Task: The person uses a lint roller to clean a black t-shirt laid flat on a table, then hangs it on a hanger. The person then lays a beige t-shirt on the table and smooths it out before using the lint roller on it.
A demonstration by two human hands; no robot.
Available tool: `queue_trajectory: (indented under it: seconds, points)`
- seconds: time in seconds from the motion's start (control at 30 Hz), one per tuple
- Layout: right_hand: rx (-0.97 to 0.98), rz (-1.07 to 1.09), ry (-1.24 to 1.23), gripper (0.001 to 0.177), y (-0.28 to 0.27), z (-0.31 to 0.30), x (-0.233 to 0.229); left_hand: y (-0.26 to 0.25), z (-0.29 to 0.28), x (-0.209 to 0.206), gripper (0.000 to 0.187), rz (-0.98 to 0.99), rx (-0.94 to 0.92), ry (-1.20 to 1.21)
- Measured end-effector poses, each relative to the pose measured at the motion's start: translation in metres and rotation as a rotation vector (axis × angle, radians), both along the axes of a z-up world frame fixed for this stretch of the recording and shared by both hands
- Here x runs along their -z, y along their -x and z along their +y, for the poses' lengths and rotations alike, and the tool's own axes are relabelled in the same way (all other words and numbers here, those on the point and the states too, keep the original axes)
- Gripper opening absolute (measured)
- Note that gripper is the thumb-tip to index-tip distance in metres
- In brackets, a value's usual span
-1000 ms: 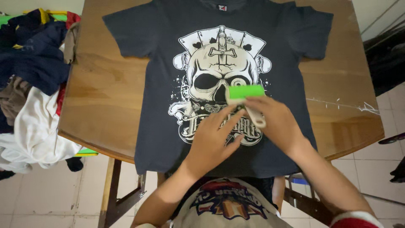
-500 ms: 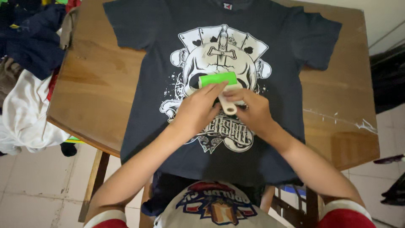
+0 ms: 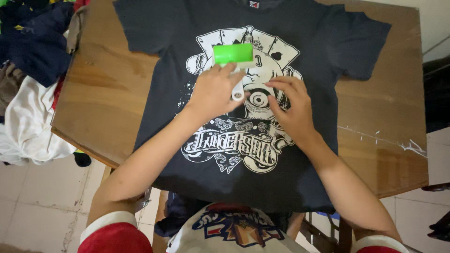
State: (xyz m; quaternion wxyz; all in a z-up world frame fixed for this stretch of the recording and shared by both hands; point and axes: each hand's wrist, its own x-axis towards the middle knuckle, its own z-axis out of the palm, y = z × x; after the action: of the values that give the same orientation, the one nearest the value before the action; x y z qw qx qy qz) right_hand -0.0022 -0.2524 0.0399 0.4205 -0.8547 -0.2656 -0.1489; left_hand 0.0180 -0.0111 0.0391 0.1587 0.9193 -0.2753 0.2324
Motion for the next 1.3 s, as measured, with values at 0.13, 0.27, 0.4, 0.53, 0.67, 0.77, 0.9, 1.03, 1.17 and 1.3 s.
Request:
queue_trajectory:
  seconds: [0.13,0.27,0.4,0.53,0.67,0.77,0.9,1.03,1.17,1.3]
  points:
    - [0.039,0.024,0.086,0.042,-0.009,-0.005,0.015,-0.007,0.008,0.006,0.044,0.016,0.003,0.088]
    - [0.107,0.196,0.302,0.062,-0.012,-0.005,0.029,0.012,0.016,0.0,0.034,0.104,0.018,0.172]
    - [0.051,0.219,0.463,0.074,-0.013,-0.006,0.045,0.058,0.025,-0.008,0.025,0.158,0.022,0.251]
    - [0.016,0.199,0.572,0.078,-0.01,-0.006,0.047,0.129,0.033,-0.028,0.03,0.286,-0.002,0.27]
    - [-0.002,0.199,0.576,0.082,-0.009,-0.005,0.045,0.182,0.034,-0.047,0.04,0.325,-0.039,0.243]
    - [0.0,0.189,0.593,0.083,-0.01,-0.004,0.045,0.19,0.036,-0.049,0.046,0.287,-0.072,0.2]
    - [0.007,0.176,0.601,0.081,-0.01,-0.006,0.047,0.17,0.035,-0.036,0.05,0.301,-0.08,0.209]
    - [-0.002,0.174,0.607,0.082,-0.011,-0.006,0.05,0.109,0.032,-0.009,0.04,0.179,-0.06,0.126]
    - [-0.009,0.177,0.584,0.082,-0.01,-0.008,0.046,0.021,0.032,0.01,0.035,0.107,-0.016,0.186]
    - [-0.019,0.184,0.595,0.081,-0.011,-0.007,0.043,-0.043,0.03,0.014,0.028,0.091,0.043,0.217]
